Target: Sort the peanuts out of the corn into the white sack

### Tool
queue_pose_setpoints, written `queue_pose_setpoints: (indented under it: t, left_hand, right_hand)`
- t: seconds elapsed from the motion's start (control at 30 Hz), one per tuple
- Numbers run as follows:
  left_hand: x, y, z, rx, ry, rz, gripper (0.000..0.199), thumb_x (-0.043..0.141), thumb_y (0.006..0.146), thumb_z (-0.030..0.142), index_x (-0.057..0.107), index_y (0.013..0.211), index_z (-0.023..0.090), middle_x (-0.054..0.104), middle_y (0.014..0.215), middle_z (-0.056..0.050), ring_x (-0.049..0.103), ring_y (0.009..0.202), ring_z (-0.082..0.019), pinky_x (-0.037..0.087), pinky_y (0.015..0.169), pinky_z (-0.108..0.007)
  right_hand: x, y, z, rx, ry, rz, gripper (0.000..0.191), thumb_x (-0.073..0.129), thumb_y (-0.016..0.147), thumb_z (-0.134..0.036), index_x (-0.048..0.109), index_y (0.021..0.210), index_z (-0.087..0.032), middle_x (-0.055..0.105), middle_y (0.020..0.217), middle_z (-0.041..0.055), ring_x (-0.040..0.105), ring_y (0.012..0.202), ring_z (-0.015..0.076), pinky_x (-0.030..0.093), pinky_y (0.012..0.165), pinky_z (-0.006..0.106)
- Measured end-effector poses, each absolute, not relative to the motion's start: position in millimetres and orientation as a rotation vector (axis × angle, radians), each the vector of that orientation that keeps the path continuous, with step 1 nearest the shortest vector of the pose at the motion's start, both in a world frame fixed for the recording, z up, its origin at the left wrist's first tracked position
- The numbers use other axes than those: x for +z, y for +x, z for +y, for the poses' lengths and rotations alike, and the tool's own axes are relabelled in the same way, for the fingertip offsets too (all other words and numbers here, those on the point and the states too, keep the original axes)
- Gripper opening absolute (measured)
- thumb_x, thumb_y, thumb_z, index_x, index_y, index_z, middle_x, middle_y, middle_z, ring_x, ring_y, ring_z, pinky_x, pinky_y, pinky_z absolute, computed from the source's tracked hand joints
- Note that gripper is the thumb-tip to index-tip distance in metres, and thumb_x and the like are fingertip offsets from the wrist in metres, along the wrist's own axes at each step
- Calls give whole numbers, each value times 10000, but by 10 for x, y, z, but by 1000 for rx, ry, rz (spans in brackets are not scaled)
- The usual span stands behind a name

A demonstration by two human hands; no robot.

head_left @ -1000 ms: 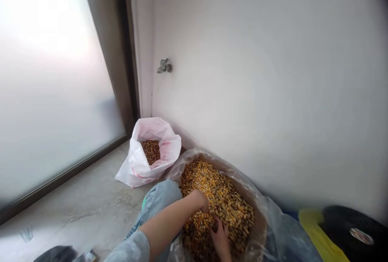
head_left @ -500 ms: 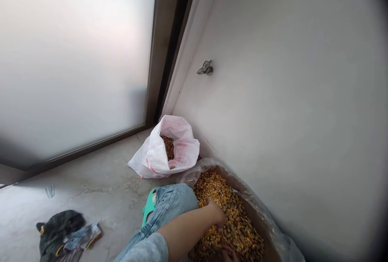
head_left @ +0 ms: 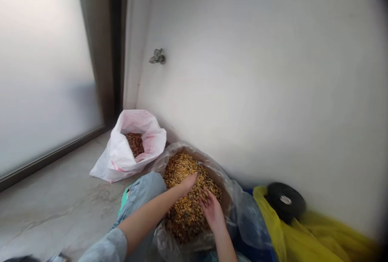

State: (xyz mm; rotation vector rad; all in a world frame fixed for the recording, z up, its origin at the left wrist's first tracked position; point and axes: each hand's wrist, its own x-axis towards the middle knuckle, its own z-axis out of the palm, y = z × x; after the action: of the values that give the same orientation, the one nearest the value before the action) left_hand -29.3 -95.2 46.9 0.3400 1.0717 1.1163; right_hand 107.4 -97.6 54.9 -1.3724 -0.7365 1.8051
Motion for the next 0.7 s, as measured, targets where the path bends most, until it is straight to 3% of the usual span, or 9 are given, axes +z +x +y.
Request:
queue_pose_setpoints:
  t: [0.17, 0.3, 0.47, 0.7]
  left_hand:
    - [626, -217, -1008, 941, 15, 981, 341, 330, 755, 481, 480, 763, 175, 507, 756, -44, 508, 680, -171, 427, 673, -385]
    - [729, -182, -999, 1100, -127, 801, 234, 365, 775, 371, 479, 727, 173, 474, 607, 13, 464, 495, -99, 418, 527, -243]
    - [746, -267, -840, 1212, -148, 760, 163, 420, 752, 282, 531, 797, 171, 520, 593, 17, 488, 467, -98, 393, 439, -215]
    - [755, -354, -671, 1243, -196, 757, 116, 438, 746, 195, 535, 713, 143, 531, 501, 18, 481, 382, -72, 372, 347, -165]
  right_hand:
    - [1013, 933, -1021, 1738, -1297, -972, 360, 522, 663, -456, 608, 924, -223, 551, 1109, 48, 470, 1061, 202, 425, 845, 343]
    - [1140, 870, -1047, 1652, -1234, -1264, 405, 450, 715, -498, 590, 993, -239, 480, 1207, 47, 379, 1149, 203, 353, 918, 361]
    - [1203, 843, -975, 1634, -1151, -1493, 400, 400, 754, -491, 570, 1029, -257, 480, 1210, 37, 368, 1156, 200, 298, 951, 396]
    - [1180, 831, -753, 1792, -990, -1325, 465, 297, 781, -524, 607, 956, -224, 567, 1082, 74, 505, 1007, 196, 368, 875, 387]
